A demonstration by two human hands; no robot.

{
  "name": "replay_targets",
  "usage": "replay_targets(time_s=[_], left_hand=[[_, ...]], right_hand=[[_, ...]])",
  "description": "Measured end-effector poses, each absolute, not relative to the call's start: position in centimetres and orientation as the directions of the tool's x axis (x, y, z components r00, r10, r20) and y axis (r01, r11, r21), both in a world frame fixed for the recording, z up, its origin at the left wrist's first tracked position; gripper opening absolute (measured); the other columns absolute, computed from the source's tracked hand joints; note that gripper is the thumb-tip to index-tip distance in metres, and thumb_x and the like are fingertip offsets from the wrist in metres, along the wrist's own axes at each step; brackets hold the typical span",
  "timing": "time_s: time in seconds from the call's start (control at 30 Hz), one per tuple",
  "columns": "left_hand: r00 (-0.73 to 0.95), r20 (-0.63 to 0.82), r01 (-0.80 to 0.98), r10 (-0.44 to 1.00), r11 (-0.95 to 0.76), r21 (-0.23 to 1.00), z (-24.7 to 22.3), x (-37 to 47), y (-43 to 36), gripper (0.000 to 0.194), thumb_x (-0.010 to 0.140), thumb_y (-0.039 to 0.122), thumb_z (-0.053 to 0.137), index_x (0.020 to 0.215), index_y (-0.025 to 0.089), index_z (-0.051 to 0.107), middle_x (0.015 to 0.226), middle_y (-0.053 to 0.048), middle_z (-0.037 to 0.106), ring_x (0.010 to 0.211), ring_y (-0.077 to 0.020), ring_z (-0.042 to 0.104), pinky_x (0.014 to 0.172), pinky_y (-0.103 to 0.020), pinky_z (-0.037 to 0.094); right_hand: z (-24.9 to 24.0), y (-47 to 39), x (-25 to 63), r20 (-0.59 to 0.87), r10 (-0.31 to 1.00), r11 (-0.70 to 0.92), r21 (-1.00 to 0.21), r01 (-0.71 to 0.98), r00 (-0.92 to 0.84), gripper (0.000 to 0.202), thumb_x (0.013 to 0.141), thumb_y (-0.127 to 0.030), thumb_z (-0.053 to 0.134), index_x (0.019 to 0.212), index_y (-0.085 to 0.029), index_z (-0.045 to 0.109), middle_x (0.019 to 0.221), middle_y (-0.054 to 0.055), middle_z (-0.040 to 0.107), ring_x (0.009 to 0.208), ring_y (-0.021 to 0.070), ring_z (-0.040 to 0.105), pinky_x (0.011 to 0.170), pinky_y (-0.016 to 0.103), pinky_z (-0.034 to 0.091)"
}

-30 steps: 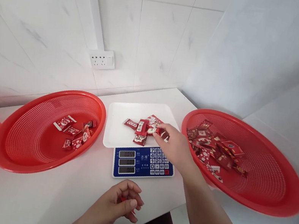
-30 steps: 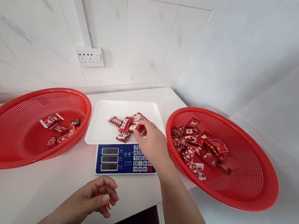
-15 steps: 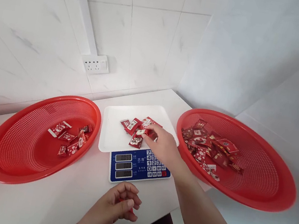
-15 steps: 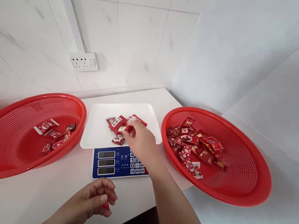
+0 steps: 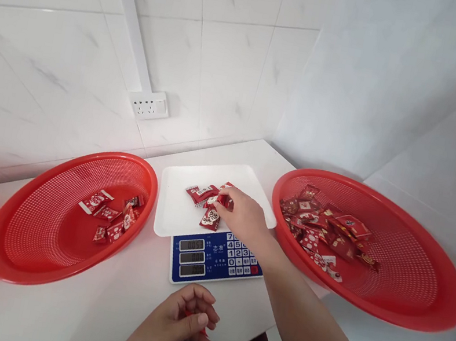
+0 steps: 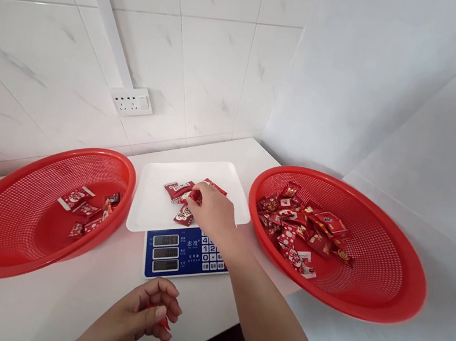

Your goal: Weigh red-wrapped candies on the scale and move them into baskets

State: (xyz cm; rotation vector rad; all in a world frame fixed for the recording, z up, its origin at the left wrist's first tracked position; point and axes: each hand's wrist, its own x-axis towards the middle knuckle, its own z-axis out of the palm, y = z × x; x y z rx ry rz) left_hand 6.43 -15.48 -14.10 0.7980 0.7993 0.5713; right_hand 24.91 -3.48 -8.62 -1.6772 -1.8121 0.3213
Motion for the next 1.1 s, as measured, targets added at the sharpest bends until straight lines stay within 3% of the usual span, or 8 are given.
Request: replay_targets(time_s=[0.2, 0.4, 0.6, 0.73, 0.87, 1.1], left_hand=[[0.577, -0.387, -0.16, 0.719, 0.564, 0.81, -13.8, 6.6, -15.6, 0.035, 0.07, 0.037, 0.075, 0.095, 0.017, 0.061, 0.087, -0.006, 0.063, 0.082, -0.016, 0.056, 0.068, -0.03, 0.049], [0.555, -0.4, -0.152, 0.73, 0.562, 0.813, -14.2, 6.4, -15.7, 0.038, 0.069, 0.039, 0.076, 0.094, 0.016, 0.061, 0.086, -0.006, 0.063, 0.081, -0.0163, 0.056, 0.066, -0.029, 0.049], [0.546, -0.392, -0.158, 0.74, 0.551, 0.819, -14.4, 6.3, -15.8, 0.038, 0.069, 0.04, 0.075, 0.094, 0.016, 0.061, 0.085, -0.006, 0.063, 0.079, -0.0163, 0.056, 0.064, -0.03, 0.05], [0.548, -0.406, -0.152, 0.731, 0.565, 0.811, -14.5, 6.5, -15.7, 0.039, 0.067, 0.041, 0.076, 0.093, 0.016, 0.062, 0.086, -0.007, 0.063, 0.079, -0.0161, 0.056, 0.065, -0.03, 0.05], [0.574, -0.405, -0.143, 0.712, 0.574, 0.806, -14.2, 7.3, -15.5, 0.037, 0.068, 0.039, 0.076, 0.093, 0.016, 0.062, 0.085, -0.006, 0.064, 0.079, -0.0155, 0.056, 0.066, -0.029, 0.05], [0.581, -0.388, -0.155, 0.716, 0.565, 0.81, -14.1, 7.5, -15.6, 0.038, 0.067, 0.04, 0.077, 0.093, 0.016, 0.062, 0.084, -0.006, 0.064, 0.078, -0.0153, 0.056, 0.064, -0.029, 0.05]], right_hand=[[-8.4, -1.9, 24.5, 0.316, 0.943, 0.1, -0.559, 0.823, 0.1, 0.015, 0.085, -0.03, 0.052, 0.097, -0.024, 0.058, 0.096, 0.001, 0.067, 0.074, 0.0175, 0.061, 0.06, 0.027, 0.04], [-8.5, -1.8, 22.7, 0.325, 0.945, 0.199, -0.528, 0.826, -0.02, 0.017, 0.087, -0.029, 0.051, 0.102, -0.023, 0.058, 0.097, 0.002, 0.067, 0.085, 0.0179, 0.062, 0.064, 0.027, 0.04], [-9.0, -2.6, 23.2, 0.277, 0.959, 0.195, -0.493, 0.848, -0.06, 0.01, 0.083, -0.025, 0.054, 0.089, -0.024, 0.062, 0.089, 0.0, 0.068, 0.08, 0.018, 0.062, 0.06, 0.026, 0.038], [-9.0, -3.8, 24.6, 0.301, 0.953, 0.193, -0.549, 0.813, -0.023, 0.013, 0.084, -0.028, 0.055, 0.095, -0.026, 0.061, 0.1, 0.0, 0.068, 0.084, 0.0177, 0.062, 0.065, 0.027, 0.042], [-8.1, -3.2, 24.3, 0.354, 0.935, 0.179, -0.508, 0.843, 0.015, 0.02, 0.088, -0.027, 0.051, 0.105, -0.024, 0.059, 0.105, 0.003, 0.066, 0.09, 0.0192, 0.062, 0.069, 0.029, 0.043], [-8.3, 0.3, 21.7, 0.3, 0.934, 0.305, -0.393, 0.867, -0.193, 0.028, 0.09, -0.016, 0.045, 0.116, -0.02, 0.056, 0.111, 0.007, 0.064, 0.099, 0.0217, 0.058, 0.069, 0.029, 0.043]])
